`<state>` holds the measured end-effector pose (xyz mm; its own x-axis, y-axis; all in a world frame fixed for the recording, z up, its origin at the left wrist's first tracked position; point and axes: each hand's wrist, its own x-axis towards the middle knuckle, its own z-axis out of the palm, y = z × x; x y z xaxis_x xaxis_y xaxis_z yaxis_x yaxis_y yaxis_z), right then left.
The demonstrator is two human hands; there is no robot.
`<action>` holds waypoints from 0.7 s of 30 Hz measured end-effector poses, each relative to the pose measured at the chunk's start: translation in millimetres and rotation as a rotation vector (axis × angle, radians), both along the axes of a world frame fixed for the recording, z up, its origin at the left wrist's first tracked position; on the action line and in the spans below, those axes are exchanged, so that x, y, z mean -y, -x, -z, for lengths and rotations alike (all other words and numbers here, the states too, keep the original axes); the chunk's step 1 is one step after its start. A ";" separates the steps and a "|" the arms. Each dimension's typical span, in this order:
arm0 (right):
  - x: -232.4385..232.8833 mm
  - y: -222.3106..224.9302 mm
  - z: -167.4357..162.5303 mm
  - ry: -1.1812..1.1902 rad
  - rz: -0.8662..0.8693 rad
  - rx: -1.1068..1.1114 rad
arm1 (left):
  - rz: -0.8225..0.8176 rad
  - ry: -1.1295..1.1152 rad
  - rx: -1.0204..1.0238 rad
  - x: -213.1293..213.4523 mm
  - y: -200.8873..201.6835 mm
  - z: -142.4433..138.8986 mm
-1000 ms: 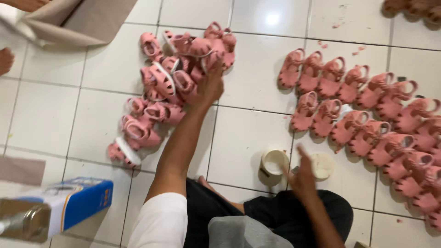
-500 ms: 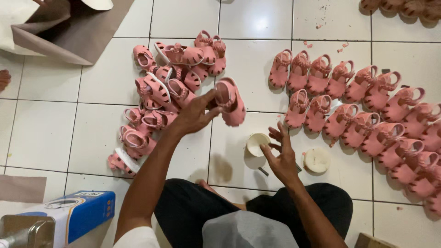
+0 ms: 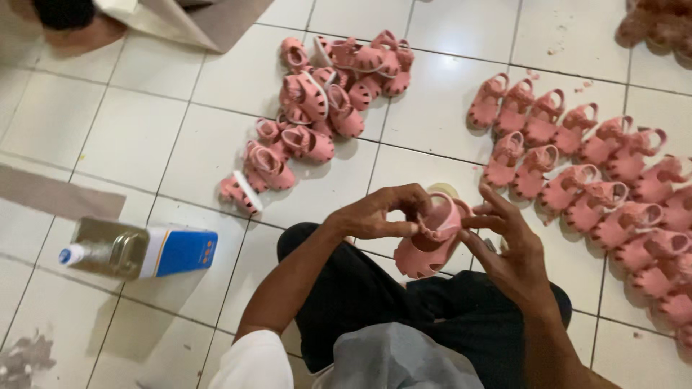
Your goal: The person sits on the floor of a workshop surrounded by piles of pink children's sandals. The person picks up sandals one at a time, presses and rubs the straps and sole edges by hand, turns each sandal over, and places it in a row with other finished sandals.
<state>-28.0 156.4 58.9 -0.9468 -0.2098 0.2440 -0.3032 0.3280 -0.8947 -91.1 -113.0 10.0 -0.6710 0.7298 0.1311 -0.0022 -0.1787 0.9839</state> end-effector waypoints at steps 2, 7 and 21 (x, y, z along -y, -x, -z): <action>1.1 -11.7 1.4 0.024 0.066 -0.007 | -0.091 -0.139 0.127 -10.2 -21.5 10.4; 4.9 -37.8 10.2 0.206 0.237 0.016 | -0.500 -0.033 -0.144 -52.5 -78.2 21.4; -24.7 -71.4 4.1 0.411 0.172 0.037 | -0.426 0.132 -0.005 -101.8 -111.1 21.8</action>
<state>43.4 181.0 54.8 -0.9691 0.0586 0.2395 -0.2407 -0.0145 -0.9705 20.0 -11.2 -11.9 -0.9150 0.3992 0.0590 0.0490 -0.0354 0.9982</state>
